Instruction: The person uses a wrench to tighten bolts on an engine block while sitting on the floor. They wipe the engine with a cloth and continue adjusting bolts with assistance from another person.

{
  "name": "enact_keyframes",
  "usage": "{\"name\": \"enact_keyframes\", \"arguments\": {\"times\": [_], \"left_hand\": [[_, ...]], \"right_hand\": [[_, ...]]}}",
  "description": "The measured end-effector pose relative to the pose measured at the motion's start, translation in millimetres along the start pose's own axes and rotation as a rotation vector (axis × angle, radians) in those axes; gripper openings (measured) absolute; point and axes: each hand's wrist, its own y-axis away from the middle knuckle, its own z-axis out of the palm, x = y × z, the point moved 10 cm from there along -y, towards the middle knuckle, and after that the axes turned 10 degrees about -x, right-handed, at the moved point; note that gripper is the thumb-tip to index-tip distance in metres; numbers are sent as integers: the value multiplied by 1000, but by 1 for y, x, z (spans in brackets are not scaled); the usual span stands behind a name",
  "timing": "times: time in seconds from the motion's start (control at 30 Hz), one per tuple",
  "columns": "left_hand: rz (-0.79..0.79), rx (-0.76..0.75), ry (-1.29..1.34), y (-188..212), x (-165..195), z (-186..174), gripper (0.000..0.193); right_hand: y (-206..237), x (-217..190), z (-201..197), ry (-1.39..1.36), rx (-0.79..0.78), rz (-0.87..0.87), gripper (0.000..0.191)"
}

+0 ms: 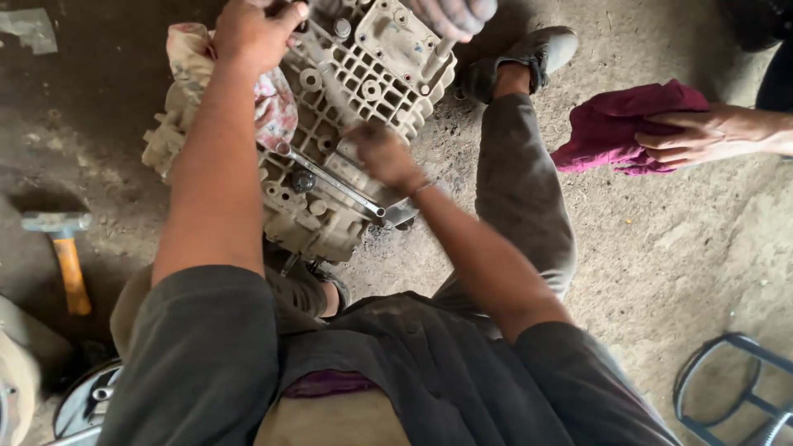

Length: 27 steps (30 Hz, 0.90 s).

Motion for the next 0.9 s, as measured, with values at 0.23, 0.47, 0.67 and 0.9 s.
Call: {"name": "enact_keyframes", "arguments": {"times": [0.23, 0.47, 0.67, 0.9], "left_hand": [[-171, 31, -274, 3, -3, -6, 31], [-2, 1, 16, -1, -1, -3, 29], [177, -36, 119, 5, 14, 0, 29], [89, 34, -100, -3, 0, -2, 24]], "right_hand": [[-2, 34, 87, -1093, -192, 691, 44], [17, 102, -82, 208, -83, 497, 33], [48, 94, 21, -246, -113, 915, 36], [-2, 25, 123, -1282, 28, 749, 36]]}}
